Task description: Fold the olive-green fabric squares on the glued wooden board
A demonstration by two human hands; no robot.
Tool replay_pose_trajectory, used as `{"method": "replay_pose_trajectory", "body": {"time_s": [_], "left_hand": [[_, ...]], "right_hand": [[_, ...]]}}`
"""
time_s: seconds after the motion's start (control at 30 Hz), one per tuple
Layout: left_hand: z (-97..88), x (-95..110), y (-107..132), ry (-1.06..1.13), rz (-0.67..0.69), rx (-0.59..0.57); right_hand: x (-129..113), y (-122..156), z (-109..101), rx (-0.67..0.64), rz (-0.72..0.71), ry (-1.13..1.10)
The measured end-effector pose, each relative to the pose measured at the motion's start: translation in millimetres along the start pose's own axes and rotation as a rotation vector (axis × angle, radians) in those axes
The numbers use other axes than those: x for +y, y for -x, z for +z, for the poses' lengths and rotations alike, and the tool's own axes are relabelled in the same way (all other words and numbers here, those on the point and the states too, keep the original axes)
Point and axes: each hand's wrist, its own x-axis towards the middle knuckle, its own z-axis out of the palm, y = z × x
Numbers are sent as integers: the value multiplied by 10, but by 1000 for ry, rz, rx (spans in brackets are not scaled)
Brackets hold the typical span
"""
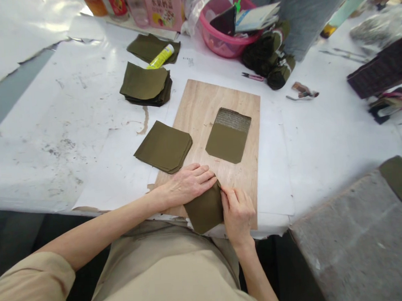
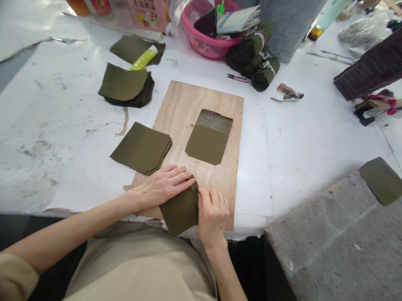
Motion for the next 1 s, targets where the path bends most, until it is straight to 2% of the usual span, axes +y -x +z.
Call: {"method": "replay_pose_trajectory", "body": {"time_s": [0.2, 0.43, 0.7, 0.87, 1.0], "left_hand": [[-26, -9, -9, -5, 1, 30], [-4, 28, -50, 81, 12, -25], [-50, -1, -94, 37, 43, -88], [-96, 48, -107, 35, 31, -56], [-67, 73, -115, 54, 77, -38]], "right_hand": [[14, -108, 2, -9, -53, 13], [86, -25, -21, -1, -65, -49], [47, 7, -13, -8, -41, -1], [6, 40, 0, 3, -28, 35], [1, 59, 1, -2, -21, 40]]}}
